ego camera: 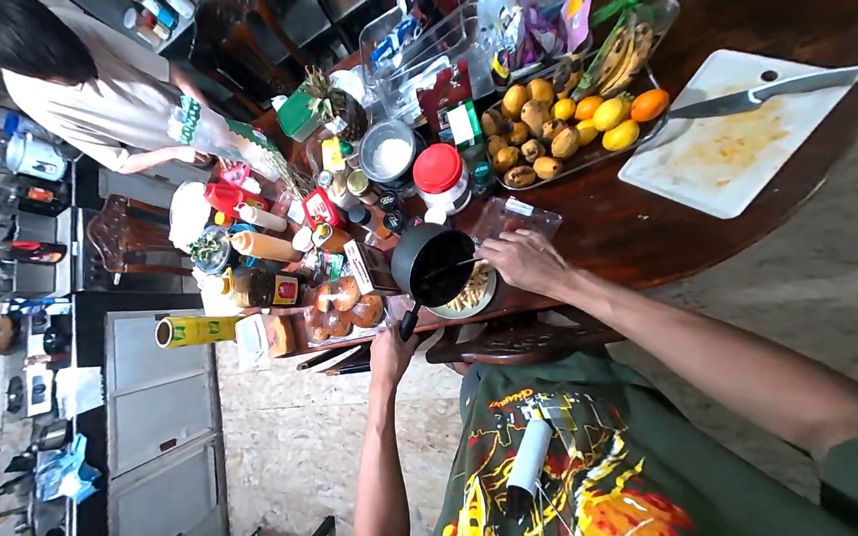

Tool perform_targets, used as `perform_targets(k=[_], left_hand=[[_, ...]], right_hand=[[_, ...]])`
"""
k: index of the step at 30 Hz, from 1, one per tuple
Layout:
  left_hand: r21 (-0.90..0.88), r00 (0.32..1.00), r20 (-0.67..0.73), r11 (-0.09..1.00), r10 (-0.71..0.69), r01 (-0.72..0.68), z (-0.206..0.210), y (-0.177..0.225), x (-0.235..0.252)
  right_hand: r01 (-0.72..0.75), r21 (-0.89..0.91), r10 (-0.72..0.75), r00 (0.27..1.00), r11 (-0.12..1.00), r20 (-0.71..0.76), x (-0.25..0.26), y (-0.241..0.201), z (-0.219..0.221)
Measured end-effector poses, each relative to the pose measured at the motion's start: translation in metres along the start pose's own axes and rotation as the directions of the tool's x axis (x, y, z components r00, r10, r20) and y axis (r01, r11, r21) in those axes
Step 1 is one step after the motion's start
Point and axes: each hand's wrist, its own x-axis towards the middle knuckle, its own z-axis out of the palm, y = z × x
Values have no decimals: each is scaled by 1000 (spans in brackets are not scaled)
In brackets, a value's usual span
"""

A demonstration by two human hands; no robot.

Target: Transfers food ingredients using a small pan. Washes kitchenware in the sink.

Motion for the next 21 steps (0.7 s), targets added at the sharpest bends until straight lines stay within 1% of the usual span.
perform_targets(k=[2,4,7,9,11,14,16,21], left_hand=[[-6,1000,3,1000,-1,1,1,-2,-2],[-8,1000,11,1000,4,-4,3,-1,-2],[-39,1000,6,999,9,-9,4,1,-1],[-40,1000,-3,999,-3,3,2,1,-2],[-35,1000,-10,999,-11,11,-2,-1,-3],[-42,1000,-17,999,-15,14,-2,-4,-5],[-42,1000,-9,999,-10,9,-1,-2,-5],[-78,1000,-18,997,-15,13,3,-3,-4]], right_hand=[[-28,14,30,996,999,-87,1,2,-7],[-59,6,59,991,998,-123,2,2,-8],[-35,6,35,995,999,-91,-4,3,8],[-23,10,23,999,1000,-33,-11,2,18],[-37,15,38,999,999,-29,-12,3,14],[-72,38,77,987,997,-139,-2,2,-3],[-78,35,83,981,996,-178,1,4,-3],[-24,26,25,999,999,-35,-13,5,16]])
